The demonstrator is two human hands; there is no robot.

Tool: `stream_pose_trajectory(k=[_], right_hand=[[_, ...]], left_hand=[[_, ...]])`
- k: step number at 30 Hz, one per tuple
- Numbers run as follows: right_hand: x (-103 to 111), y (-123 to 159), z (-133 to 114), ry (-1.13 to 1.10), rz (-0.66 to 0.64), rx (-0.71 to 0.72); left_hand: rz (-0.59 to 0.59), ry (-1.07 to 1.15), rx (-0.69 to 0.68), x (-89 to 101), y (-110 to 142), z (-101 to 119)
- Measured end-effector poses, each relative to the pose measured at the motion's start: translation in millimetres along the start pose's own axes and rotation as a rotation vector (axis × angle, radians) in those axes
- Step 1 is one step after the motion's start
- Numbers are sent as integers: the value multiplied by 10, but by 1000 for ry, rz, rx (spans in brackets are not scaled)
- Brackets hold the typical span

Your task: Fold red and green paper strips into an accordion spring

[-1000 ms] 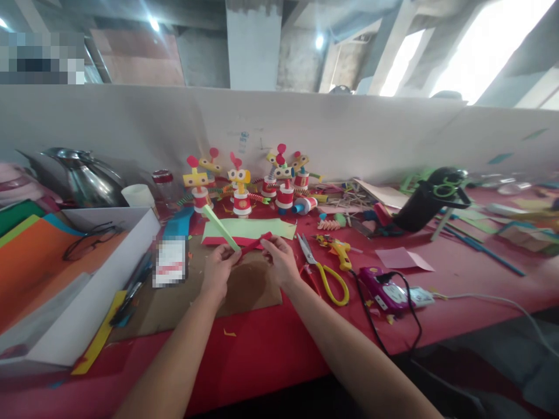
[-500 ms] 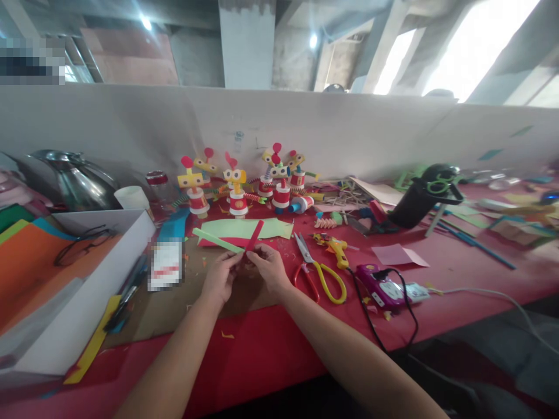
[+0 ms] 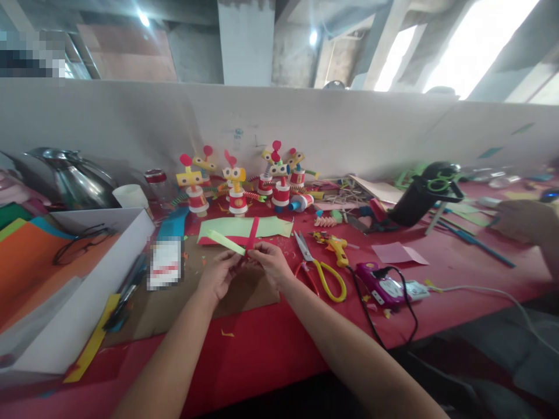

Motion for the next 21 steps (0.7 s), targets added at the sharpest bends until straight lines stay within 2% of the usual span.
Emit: stream_pose_trajectory(k=[9,13,21], right_hand=[[-8,22,-32,26,2,26],[-4,28,-25,27,36,13],[-50,33,-26,74,-44,66]], left_hand=[[-33,22,26,9,-13,-27],[-2,12,50,18,-3,-23],[-6,51,42,-19,6,19]])
Point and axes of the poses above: each hand's wrist, its own y-axis away from the middle knuckle, its own x-axis out of the back of the hand, z = x × y, the point moved 7 cm from there along -y, towards the middle knuckle, and after that the axes turned 10 degrees about -x, right-handed, at the moved point
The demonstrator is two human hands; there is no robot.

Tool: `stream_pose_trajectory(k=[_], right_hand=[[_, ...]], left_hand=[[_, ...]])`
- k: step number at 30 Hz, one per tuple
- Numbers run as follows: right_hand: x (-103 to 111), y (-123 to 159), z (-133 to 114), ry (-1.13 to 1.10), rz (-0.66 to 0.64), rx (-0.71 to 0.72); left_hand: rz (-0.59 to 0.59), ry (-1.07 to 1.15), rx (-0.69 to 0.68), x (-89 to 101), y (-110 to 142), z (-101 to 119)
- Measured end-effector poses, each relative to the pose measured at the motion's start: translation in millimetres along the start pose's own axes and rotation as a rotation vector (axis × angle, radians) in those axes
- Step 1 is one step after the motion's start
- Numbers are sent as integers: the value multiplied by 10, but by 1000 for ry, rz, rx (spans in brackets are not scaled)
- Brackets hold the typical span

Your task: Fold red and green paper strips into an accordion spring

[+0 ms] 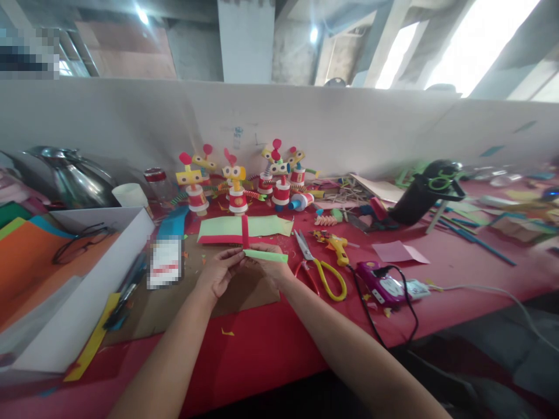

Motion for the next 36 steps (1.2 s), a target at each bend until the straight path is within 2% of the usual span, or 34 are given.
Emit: stream_pose_trajectory(k=[7,11,17,23,30,36], right_hand=[[-32,43,-50,-28,16,-3],[-81,69,-56,-91,-39,-14],[25,42,-22,-21,123,24],[31,41,6,-64,145,22],[6,30,40,-89,88,12],[5,-6,84,-220,49,-17]], left_hand=[[48,17,-67,-2,0,39],[85,27,-134,15,-16,65],[17,26,-157,-57,7,53],[10,52,-128,-95,28,31],[49,8,-151,-56,10,28],[69,11,-200,-60,2,63]])
Point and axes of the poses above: each hand's wrist, its own y-axis away from the middle knuckle, its own x-axis out of the back of the hand, z = x × y, the point moved 7 cm from there along -y, towards the middle knuckle, and after that the axes turned 10 degrees about -x, right-handed, at the moved point
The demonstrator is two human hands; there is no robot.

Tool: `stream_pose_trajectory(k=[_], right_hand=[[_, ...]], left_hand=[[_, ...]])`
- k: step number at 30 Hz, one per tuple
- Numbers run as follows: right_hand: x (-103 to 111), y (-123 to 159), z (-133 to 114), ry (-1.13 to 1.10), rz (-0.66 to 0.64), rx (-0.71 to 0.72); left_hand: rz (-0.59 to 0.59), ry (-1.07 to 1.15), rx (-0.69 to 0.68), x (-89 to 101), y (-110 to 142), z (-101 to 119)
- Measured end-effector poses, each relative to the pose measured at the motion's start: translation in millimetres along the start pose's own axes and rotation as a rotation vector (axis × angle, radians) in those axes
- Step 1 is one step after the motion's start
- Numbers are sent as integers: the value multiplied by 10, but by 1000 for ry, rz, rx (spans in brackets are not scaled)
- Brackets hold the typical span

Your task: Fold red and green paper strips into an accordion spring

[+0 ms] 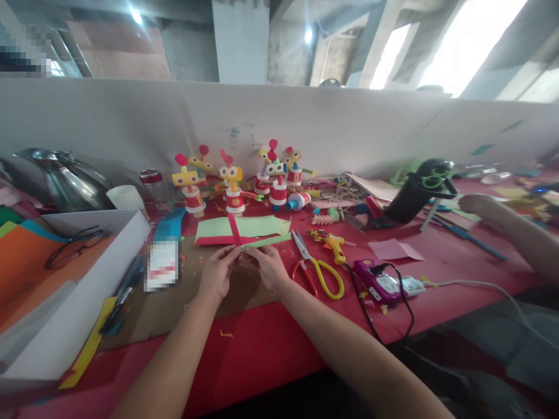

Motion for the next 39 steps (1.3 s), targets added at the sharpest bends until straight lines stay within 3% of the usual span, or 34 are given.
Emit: stream_pose_trajectory(k=[4,10,16,21,28,33,39], right_hand=[[31,-15,-8,16,24,16],[92,-55,-94,283,45,51],[154,-127,-158,479,66,95],[142,-121,-144,443,53,50],[102,-102,-96,182,-3,-76],[95,-54,-146,193,28,-5],[89,-54,-182,284,44,50]], left_hand=[[-53,-3,-3,-42,14,-1],[-175,-174,28,-49,24,-24],[-172,-203,45,-38,21,-44],[-146,-165,46,-58,23,-50],[-99,-58,35,-80,19,-84],[-20,-72,2,-46,34,-83],[-33,-49,0,-50,42,-67]])
Point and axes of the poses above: each hand's wrist, its own y-axis away from the middle knuckle, its own x-axis out of the back of the hand, z = x × y, the point moved 7 cm from there along -y, towards the middle knuckle, and after that the axes turned 10 degrees about -x, right-handed, at the moved point
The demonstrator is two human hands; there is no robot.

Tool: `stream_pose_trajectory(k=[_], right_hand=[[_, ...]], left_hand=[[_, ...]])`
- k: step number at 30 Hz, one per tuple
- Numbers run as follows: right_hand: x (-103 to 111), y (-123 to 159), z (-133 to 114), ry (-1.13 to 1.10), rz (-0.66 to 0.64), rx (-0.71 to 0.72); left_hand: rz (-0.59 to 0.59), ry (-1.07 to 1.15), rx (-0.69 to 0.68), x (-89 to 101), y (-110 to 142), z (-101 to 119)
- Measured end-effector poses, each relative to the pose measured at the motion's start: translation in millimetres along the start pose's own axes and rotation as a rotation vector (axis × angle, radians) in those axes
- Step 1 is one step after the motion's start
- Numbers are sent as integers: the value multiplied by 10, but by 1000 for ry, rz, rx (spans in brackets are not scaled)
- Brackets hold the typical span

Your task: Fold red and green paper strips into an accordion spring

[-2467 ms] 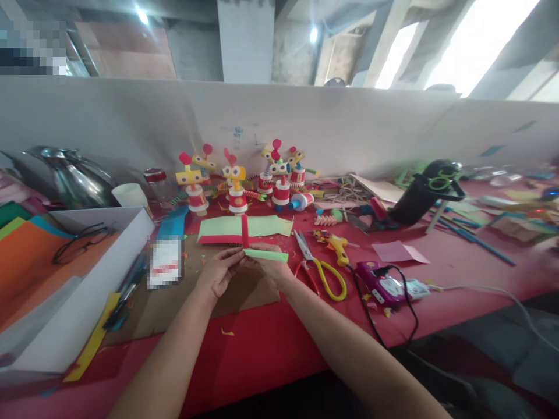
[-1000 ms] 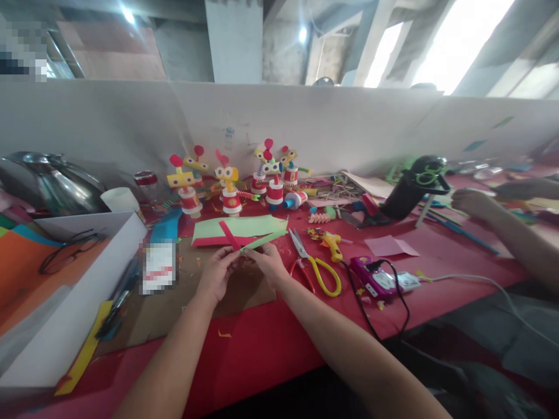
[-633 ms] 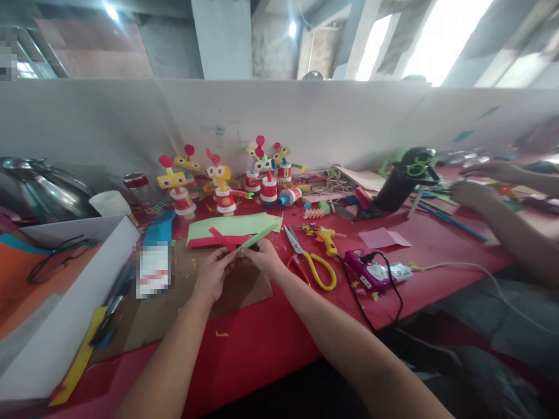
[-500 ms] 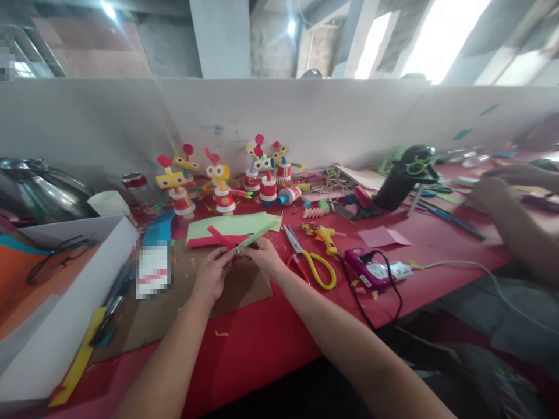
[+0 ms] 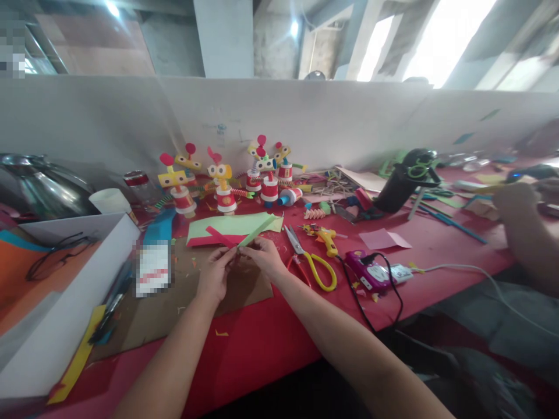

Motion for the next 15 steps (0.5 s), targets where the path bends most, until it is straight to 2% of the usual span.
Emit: stream_pose_trajectory(k=[8,15], right_hand=[[9,34,-53,-29,12,-9],[15,54,-163,20,34,-2]], left_hand=[[-16,-9,-34,-64,46,88],[-47,-106,65,-133,100,249]])
Point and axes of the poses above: each hand's wrist, its own y-axis away from the middle knuckle, its own x-axis out of the back of the hand, z = x × y, the point moved 7 cm from there along -y, towards the middle knuckle, and after that the axes turned 10 degrees about -x, right-handed, at the moved point
